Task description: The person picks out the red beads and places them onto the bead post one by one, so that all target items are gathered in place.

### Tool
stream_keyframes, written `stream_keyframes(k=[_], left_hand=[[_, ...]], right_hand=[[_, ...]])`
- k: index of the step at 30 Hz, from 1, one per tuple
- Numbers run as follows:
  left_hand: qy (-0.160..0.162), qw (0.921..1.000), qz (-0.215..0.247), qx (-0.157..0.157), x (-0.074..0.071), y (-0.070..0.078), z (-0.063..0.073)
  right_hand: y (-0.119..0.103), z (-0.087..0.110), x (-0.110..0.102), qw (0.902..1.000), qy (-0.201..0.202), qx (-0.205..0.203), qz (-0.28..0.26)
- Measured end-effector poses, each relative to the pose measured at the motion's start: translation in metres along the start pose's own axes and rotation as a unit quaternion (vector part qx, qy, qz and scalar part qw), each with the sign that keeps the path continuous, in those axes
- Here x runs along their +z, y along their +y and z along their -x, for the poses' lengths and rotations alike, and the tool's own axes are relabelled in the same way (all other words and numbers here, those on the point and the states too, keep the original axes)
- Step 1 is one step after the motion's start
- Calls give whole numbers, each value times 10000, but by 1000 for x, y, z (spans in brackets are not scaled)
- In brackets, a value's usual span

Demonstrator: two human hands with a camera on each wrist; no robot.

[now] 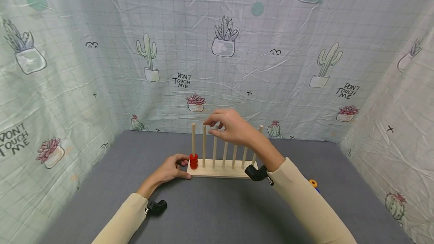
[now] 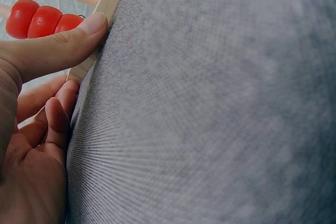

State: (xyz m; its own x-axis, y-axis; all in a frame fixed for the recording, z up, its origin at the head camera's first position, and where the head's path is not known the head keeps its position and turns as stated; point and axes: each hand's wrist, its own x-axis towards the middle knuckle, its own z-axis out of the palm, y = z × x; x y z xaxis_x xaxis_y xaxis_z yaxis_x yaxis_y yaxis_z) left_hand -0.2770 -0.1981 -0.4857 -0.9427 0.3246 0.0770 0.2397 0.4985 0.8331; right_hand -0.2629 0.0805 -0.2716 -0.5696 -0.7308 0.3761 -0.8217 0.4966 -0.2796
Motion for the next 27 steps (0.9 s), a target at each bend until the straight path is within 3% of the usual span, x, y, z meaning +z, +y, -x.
stream_keyframes(k=[18, 27], left_hand=[[-8, 9999, -93, -58, 0, 1, 0], [24, 9999, -119, -110, 0, 2, 0]], right_hand=[[8, 47, 17, 9999, 8, 83, 105], [13, 75, 35, 9997, -82, 171, -141]])
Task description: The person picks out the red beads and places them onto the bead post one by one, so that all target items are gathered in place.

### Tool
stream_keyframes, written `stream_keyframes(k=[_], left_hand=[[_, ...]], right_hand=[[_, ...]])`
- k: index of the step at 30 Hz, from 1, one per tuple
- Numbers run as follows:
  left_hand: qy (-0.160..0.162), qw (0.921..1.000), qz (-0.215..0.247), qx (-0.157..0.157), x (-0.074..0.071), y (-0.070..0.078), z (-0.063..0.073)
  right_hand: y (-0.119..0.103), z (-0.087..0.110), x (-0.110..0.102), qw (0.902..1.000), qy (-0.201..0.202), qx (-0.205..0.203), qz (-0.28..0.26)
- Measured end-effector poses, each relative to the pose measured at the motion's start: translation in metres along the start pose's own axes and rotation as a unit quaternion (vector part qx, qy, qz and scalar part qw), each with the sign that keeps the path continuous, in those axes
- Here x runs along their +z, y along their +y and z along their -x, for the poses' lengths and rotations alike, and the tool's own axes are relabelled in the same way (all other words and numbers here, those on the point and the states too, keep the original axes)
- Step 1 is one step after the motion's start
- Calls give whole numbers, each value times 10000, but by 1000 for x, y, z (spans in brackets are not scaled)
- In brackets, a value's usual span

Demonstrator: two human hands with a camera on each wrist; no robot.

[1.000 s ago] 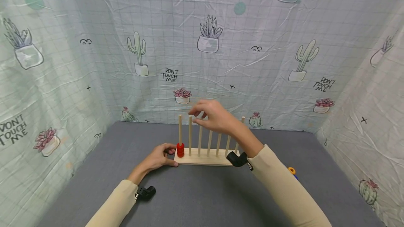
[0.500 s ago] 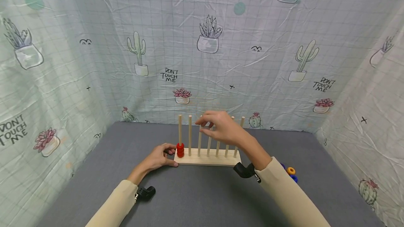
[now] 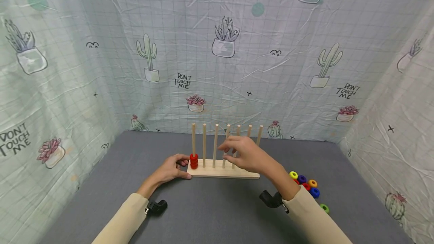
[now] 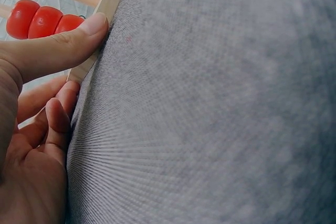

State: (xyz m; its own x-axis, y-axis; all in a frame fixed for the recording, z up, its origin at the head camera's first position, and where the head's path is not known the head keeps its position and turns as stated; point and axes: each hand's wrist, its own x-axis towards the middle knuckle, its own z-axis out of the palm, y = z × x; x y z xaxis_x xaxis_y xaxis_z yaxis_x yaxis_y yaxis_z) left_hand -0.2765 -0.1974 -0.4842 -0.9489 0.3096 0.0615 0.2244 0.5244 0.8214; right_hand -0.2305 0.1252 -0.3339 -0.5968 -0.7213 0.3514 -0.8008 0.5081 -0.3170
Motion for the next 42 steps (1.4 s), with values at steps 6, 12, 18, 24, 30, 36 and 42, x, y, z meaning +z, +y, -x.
stream_keyframes(k=[6, 12, 18, 24, 30, 36, 42], left_hand=[[16, 10000, -16, -6, 0, -2, -1], [0, 10000, -34, 6, 1, -2, -1], [-37, 10000, -18, 77, 1, -3, -1], [-67, 9999, 1, 81, 0, -4, -1], [-38, 10000, 8, 79, 1, -5, -1], [-39, 10000, -31, 82, 1, -6, -1], [-44, 9999, -33, 102, 1, -7, -2]], right_hand=[[7, 14, 10, 9999, -64, 131, -18], [19, 27, 19, 9998, -89, 150, 0], [28, 41, 26, 9989, -220, 408, -92], [38, 58, 31, 9968, -306, 713, -171], [49, 72, 32, 9959, -249, 834, -230], [57, 82, 33, 9942, -248, 1020, -239], [65, 93, 30, 9926, -237, 1159, -284]])
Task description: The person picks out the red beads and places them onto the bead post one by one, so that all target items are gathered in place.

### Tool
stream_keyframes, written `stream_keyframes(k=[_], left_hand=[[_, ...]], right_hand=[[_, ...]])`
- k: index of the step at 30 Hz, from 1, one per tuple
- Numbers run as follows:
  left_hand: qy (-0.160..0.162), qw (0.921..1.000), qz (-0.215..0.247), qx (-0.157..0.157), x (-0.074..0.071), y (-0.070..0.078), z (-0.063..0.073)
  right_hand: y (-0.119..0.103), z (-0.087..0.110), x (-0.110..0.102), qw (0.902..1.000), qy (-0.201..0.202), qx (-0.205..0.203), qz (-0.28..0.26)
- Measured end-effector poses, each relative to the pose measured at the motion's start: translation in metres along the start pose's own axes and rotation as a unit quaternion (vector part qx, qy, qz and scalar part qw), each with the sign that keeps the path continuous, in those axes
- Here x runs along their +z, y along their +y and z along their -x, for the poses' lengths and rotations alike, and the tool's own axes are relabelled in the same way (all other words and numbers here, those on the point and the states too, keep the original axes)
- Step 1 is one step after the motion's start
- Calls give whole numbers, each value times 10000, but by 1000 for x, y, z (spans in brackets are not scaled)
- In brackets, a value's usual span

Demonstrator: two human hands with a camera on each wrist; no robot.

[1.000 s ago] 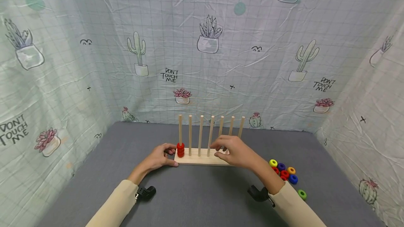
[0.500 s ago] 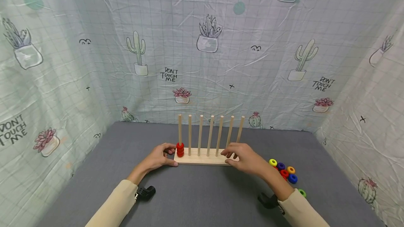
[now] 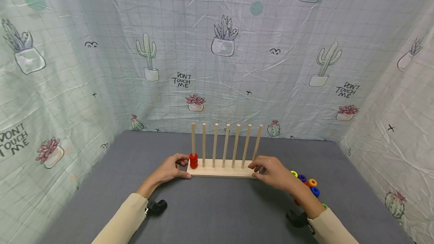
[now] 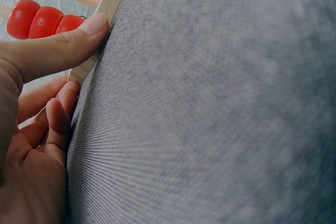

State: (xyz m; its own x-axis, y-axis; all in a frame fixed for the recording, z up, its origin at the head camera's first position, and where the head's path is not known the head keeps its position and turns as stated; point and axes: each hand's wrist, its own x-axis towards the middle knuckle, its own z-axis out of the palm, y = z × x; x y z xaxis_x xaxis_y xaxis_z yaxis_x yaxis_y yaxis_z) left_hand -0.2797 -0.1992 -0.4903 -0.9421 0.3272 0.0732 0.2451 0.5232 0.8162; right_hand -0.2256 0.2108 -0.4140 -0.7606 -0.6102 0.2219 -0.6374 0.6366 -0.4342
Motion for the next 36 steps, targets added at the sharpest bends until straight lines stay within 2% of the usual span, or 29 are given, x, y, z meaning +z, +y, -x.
stream_keyframes(k=[10, 26, 36], left_hand=[[-9, 10000, 7, 2, 1, 0, 1], [-3, 10000, 8, -26, 1, 2, 2], [-13, 10000, 63, -52, -2, 2, 2]], right_hand=[[22, 19, -9, 9998, 156, 129, 36], [64, 63, -31, 9961, 163, 862, 73], [76, 80, -40, 9935, 129, 1127, 17]])
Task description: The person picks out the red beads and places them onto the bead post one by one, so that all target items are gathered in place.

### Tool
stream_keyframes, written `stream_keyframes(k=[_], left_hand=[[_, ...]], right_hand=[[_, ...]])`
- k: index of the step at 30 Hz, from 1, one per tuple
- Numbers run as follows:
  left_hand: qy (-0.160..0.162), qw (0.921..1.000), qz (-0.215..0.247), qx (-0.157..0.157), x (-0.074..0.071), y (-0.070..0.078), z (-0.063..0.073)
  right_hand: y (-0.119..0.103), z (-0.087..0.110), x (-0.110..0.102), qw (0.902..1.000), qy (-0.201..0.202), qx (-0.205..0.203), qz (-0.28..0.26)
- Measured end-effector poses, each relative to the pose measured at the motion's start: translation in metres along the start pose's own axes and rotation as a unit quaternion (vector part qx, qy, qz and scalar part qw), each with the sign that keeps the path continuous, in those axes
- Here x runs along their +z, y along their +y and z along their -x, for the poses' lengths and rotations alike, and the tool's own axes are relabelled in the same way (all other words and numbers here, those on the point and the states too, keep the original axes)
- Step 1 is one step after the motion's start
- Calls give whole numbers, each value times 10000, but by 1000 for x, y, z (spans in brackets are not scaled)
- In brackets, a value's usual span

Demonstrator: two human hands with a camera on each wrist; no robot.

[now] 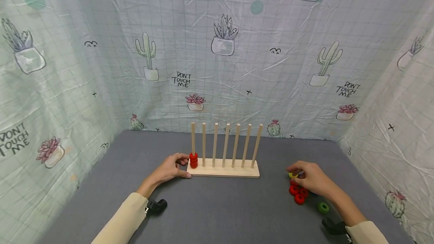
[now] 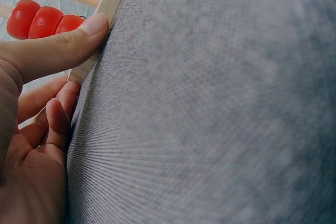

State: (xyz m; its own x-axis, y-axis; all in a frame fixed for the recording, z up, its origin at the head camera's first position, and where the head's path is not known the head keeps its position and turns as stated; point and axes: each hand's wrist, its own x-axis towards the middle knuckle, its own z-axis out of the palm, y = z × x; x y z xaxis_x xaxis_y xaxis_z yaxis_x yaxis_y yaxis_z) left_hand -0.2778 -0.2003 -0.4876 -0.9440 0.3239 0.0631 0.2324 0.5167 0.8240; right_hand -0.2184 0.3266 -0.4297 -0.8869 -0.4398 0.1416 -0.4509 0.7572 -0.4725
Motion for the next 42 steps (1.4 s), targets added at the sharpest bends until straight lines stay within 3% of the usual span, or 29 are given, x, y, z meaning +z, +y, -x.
stream_keyframes(k=[15, 27, 42], left_hand=[[-43, 10000, -21, -66, 0, 1, -3], [-47, 10000, 5, -27, 0, 2, -1], [-26, 10000, 1, -7, -1, 2, -2]], right_hand=[[11, 7, -9, 9990, -210, 157, 369], [15, 7, -7, 9985, -519, 147, 83], [14, 3, -5, 9978, -630, -9, 221]])
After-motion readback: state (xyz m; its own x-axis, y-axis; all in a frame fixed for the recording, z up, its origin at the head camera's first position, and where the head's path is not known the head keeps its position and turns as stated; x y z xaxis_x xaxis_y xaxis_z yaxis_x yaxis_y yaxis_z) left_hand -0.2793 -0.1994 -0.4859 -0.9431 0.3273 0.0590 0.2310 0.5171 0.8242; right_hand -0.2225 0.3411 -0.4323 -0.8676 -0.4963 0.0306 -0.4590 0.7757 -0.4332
